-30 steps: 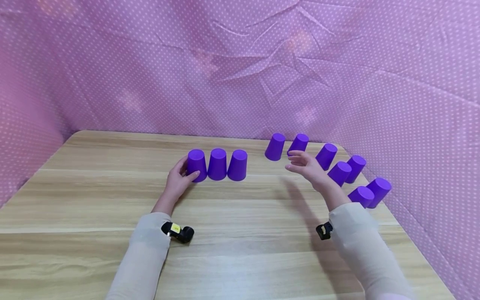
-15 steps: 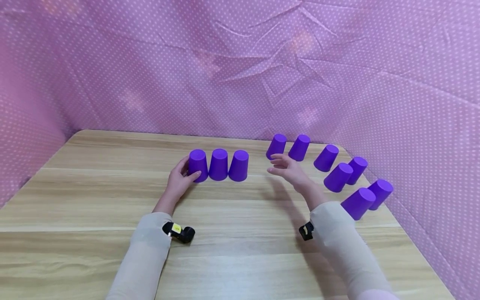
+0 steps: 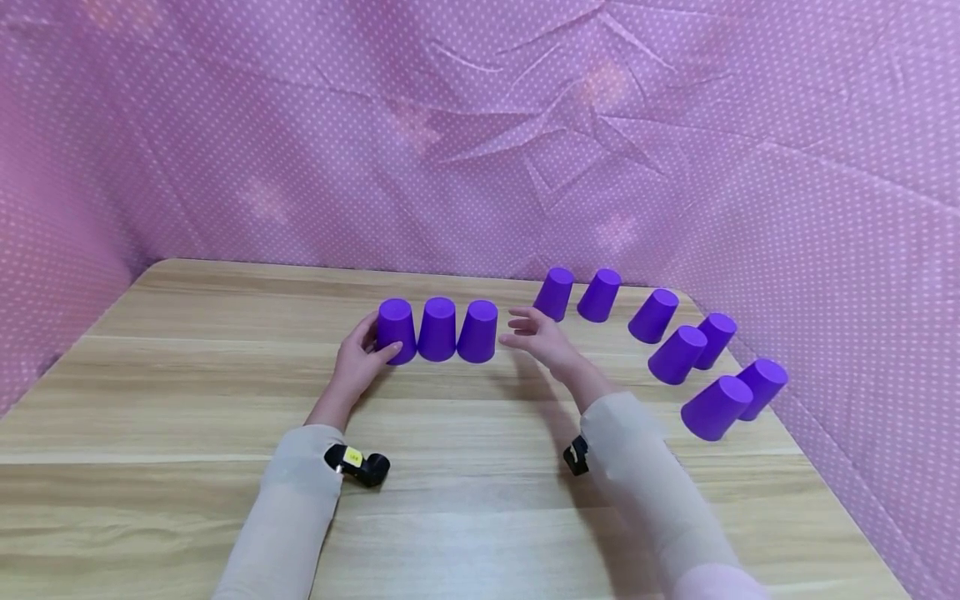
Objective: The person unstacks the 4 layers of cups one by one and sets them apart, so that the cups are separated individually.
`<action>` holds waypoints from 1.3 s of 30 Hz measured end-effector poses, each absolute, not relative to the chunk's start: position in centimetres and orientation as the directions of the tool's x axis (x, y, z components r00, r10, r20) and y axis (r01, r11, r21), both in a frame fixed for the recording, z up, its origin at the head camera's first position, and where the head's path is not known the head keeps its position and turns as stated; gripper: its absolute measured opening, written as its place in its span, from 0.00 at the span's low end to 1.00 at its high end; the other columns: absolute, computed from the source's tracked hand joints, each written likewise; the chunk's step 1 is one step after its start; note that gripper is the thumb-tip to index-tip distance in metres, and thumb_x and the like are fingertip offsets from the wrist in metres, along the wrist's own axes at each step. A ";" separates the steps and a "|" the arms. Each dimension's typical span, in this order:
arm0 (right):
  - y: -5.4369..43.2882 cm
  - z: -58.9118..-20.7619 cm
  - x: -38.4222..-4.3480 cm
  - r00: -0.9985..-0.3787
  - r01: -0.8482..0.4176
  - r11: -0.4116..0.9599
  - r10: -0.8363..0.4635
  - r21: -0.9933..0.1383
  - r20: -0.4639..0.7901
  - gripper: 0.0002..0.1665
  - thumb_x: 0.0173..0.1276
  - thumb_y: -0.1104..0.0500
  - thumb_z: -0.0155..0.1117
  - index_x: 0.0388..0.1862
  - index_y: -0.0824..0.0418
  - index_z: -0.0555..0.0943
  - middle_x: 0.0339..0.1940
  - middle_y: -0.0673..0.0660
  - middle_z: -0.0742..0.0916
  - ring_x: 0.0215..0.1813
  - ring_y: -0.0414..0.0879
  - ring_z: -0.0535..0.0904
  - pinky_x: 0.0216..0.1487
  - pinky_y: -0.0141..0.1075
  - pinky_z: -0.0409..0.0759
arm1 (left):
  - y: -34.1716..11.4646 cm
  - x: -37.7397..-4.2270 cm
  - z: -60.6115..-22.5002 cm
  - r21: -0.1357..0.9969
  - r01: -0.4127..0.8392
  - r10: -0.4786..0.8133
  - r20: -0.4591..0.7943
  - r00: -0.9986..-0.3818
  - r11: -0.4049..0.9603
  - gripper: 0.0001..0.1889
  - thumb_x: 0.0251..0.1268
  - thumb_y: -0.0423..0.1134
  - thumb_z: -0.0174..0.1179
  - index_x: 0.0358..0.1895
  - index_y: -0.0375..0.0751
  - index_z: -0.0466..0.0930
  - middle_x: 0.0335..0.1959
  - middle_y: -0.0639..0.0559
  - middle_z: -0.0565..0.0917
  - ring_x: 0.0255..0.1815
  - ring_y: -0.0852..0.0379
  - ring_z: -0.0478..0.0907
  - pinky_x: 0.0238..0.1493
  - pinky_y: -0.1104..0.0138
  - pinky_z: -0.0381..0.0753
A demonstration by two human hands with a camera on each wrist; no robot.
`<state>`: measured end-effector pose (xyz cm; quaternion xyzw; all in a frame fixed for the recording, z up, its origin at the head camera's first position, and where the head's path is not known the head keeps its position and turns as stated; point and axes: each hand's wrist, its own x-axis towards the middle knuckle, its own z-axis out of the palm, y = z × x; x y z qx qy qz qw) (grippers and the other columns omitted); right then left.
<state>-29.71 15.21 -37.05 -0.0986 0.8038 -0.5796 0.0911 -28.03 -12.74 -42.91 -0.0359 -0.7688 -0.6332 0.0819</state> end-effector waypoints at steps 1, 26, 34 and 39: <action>15.0 -37.2 -29.8 -0.965 -0.050 0.309 -0.259 -0.950 -0.034 0.35 0.54 0.64 0.62 0.60 0.67 0.60 0.56 0.70 0.69 0.58 0.61 0.61 0.55 0.45 0.65 | -12.7 -28.0 -42.9 0.968 0.161 -0.048 0.173 -0.984 0.194 0.33 0.53 0.31 0.58 0.64 0.36 0.54 0.60 0.36 0.60 0.61 0.46 0.56 0.60 0.61 0.56; 11.2 -37.8 -31.0 -0.993 -0.015 0.225 -0.120 -0.974 -0.012 0.32 0.50 0.66 0.65 0.55 0.65 0.67 0.50 0.65 0.75 0.51 0.53 0.71 0.51 0.40 0.70 | -12.5 -28.3 -42.7 0.967 0.166 -0.047 0.179 -0.983 0.195 0.33 0.53 0.30 0.58 0.63 0.36 0.55 0.60 0.35 0.61 0.61 0.46 0.56 0.60 0.62 0.56; 10.9 -38.2 -31.2 -0.993 -0.038 0.186 -0.120 -0.982 0.016 0.26 0.51 0.68 0.63 0.52 0.68 0.68 0.46 0.66 0.76 0.49 0.54 0.72 0.49 0.40 0.72 | -12.7 -28.4 -42.9 0.967 0.151 -0.045 0.163 -0.986 0.203 0.33 0.53 0.31 0.58 0.64 0.37 0.54 0.60 0.36 0.60 0.61 0.46 0.56 0.60 0.61 0.56; 11.3 -38.0 -31.0 -0.995 -0.021 0.194 -0.102 -0.981 0.001 0.27 0.52 0.67 0.63 0.53 0.66 0.68 0.48 0.65 0.76 0.50 0.54 0.71 0.50 0.40 0.71 | -12.8 -28.4 -42.9 0.970 0.148 -0.048 0.161 -0.986 0.195 0.33 0.53 0.31 0.58 0.64 0.37 0.54 0.60 0.36 0.60 0.61 0.46 0.56 0.60 0.61 0.56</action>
